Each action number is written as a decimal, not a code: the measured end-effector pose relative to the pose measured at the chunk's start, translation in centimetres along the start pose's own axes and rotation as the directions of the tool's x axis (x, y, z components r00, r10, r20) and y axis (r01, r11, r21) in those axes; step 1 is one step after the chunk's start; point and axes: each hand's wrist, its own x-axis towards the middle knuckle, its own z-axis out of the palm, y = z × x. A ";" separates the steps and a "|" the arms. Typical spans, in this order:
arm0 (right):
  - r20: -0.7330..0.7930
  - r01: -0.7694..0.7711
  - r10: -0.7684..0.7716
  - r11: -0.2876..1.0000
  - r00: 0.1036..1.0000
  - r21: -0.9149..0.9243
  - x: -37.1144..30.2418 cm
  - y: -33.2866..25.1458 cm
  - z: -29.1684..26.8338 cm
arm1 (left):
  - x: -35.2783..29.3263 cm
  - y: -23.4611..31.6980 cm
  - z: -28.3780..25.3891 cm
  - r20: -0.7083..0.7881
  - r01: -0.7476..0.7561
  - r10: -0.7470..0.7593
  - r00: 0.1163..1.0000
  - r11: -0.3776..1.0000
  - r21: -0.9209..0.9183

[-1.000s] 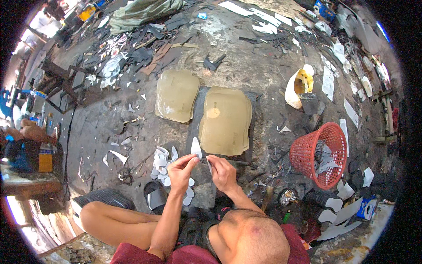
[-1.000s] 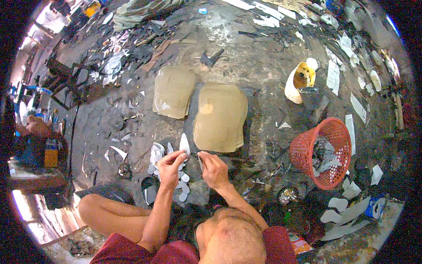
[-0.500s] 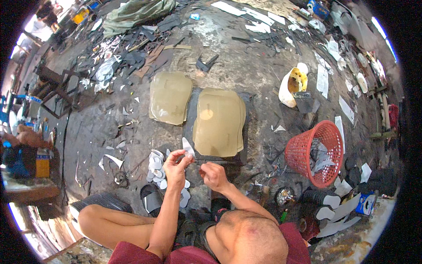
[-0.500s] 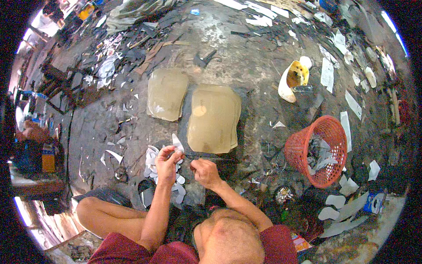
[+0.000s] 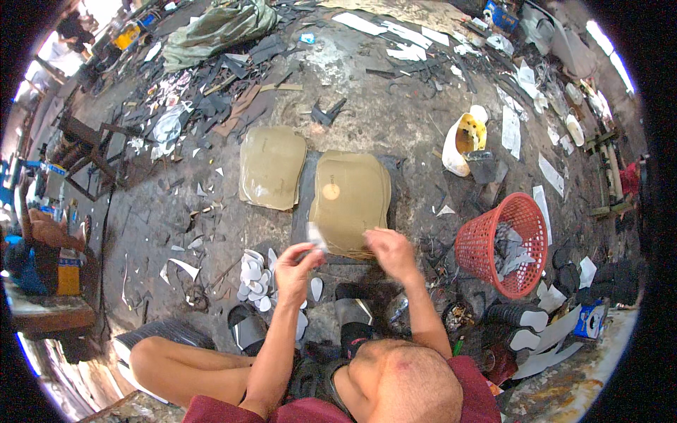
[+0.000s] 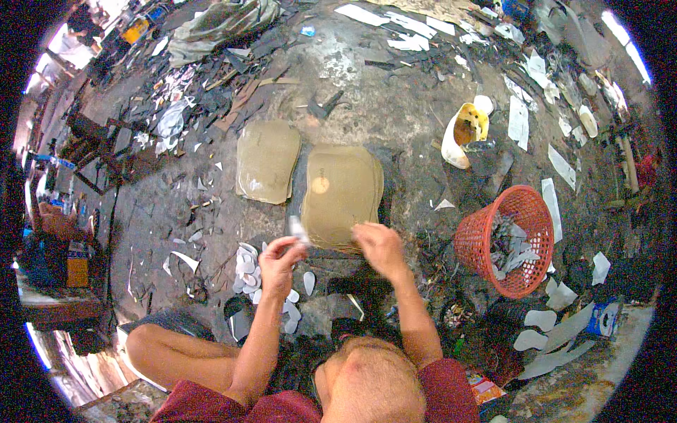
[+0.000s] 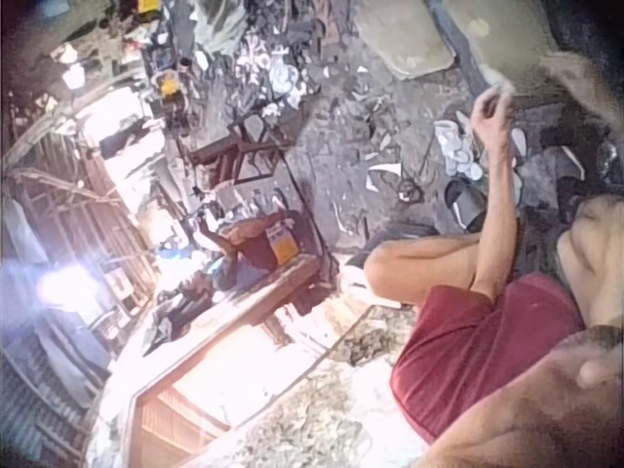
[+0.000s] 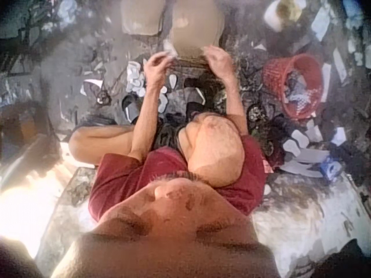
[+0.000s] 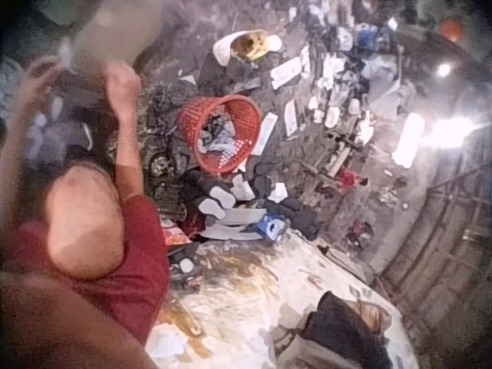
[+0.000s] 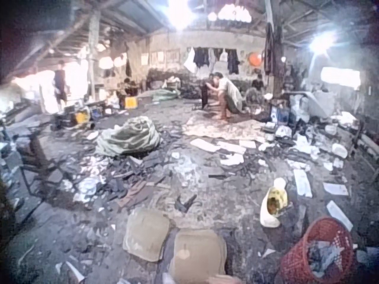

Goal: The person sits on the floor and repeatedly picks up small white insole pieces, places them onto larger tan shoe upper pieces, and stacks the assembled units. The person handles the parts one at a time and builds a growing stack of completed assemblies.

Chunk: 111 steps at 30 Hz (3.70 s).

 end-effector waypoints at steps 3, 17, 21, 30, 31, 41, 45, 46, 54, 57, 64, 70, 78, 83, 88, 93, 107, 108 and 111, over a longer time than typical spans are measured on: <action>-0.187 -0.339 0.429 0.862 0.884 0.377 2.7 0.0 -3.9 | 1.9 -1.6 3.4 0.174 -0.103 0.043 0.984 0.932 0.348; -0.111 0.135 -0.162 0.967 0.981 -0.217 -0.8 -2.5 3.8 | 5.9 -6.0 1.8 0.659 -0.710 0.402 0.636 -0.030 0.703; 0.082 0.079 -0.066 0.983 0.994 -0.164 1.2 -0.5 1.8 | 6.1 -6.1 2.3 0.574 -0.619 0.349 0.741 0.024 0.785; -0.068 0.059 -0.067 0.992 0.995 -0.110 1.4 0.4 1.5 | 5.5 -5.6 3.3 0.559 -0.630 0.482 0.675 -0.017 0.776; -0.037 0.097 -0.102 0.989 0.994 -0.109 0.7 0.3 2.0 | 5.6 -5.6 3.2 0.558 -0.626 0.489 0.671 -0.030 0.779; 0.202 -0.008 0.007 1.000 0.979 0.001 5.4 1.9 1.7 | 1.9 -5.7 4.2 0.625 -0.667 0.537 0.566 -0.146 0.730; 0.374 0.023 0.050 0.981 0.926 -0.190 2.9 0.5 1.2 | -0.7 -6.5 4.7 0.472 -0.506 0.522 0.711 -0.086 0.858; 0.354 0.089 0.017 0.956 0.935 -0.281 1.8 0.0 1.5 | -0.7 -6.6 4.5 0.406 -0.495 0.503 0.763 0.050 0.867; 0.226 -0.039 0.093 0.971 0.970 -0.235 0.4 -1.4 2.0 | 4.7 -3.3 4.0 0.142 -0.348 0.670 0.728 0.184 0.919; -0.131 -0.412 0.571 0.715 0.811 0.566 1.2 -1.4 1.9 | 3.1 -1.9 6.1 0.067 -0.368 0.372 0.926 0.848 0.382; 0.394 -0.288 0.437 -0.290 0.808 0.913 -0.7 -0.9 1.2 | -0.1 0.7 5.7 0.177 0.310 -0.265 0.948 0.895 -0.322; 0.345 -0.222 0.385 -0.329 0.856 0.918 -0.4 -3.1 0.6 | 1.0 2.4 4.9 0.170 0.253 -0.215 0.962 0.936 -0.246; -0.130 -0.126 0.332 0.649 0.934 0.750 2.7 -4.6 -1.3 | 12.1 5.2 -0.9 -0.134 -0.221 0.203 0.970 0.965 -0.138; 0.013 -0.465 0.516 0.760 0.856 0.455 1.1 -2.0 1.0 | 20.8 3.4 -6.6 -0.333 0.056 -0.011 0.943 0.990 0.125; -0.092 -0.079 0.071 0.993 0.993 -0.084 -1.3 -1.2 3.7 | 20.9 0.0 -7.0 -0.519 -0.129 0.216 0.827 0.972 0.198; 0.013 0.046 -0.045 0.979 0.999 -0.200 -0.2 -0.3 3.6 | 7.3 -4.5 -5.8 -0.181 -0.187 0.378 0.908 0.752 0.633; 0.377 -0.337 0.325 0.941 0.868 -0.035 4.3 2.1 6.9 | -1.7 -10.1 -6.3 0.130 -0.164 0.104 0.986 0.447 0.879; 0.422 -0.415 0.317 0.895 0.850 0.164 5.3 3.8 6.5 | -1.4 -9.9 -6.3 0.085 -0.106 0.065 0.994 0.513 0.852; -0.110 -0.440 0.426 0.863 0.898 -0.250 8.3 7.8 2.5 | -0.6 -8.8 -6.3 0.092 -0.219 0.252 0.963 0.538 0.814</action>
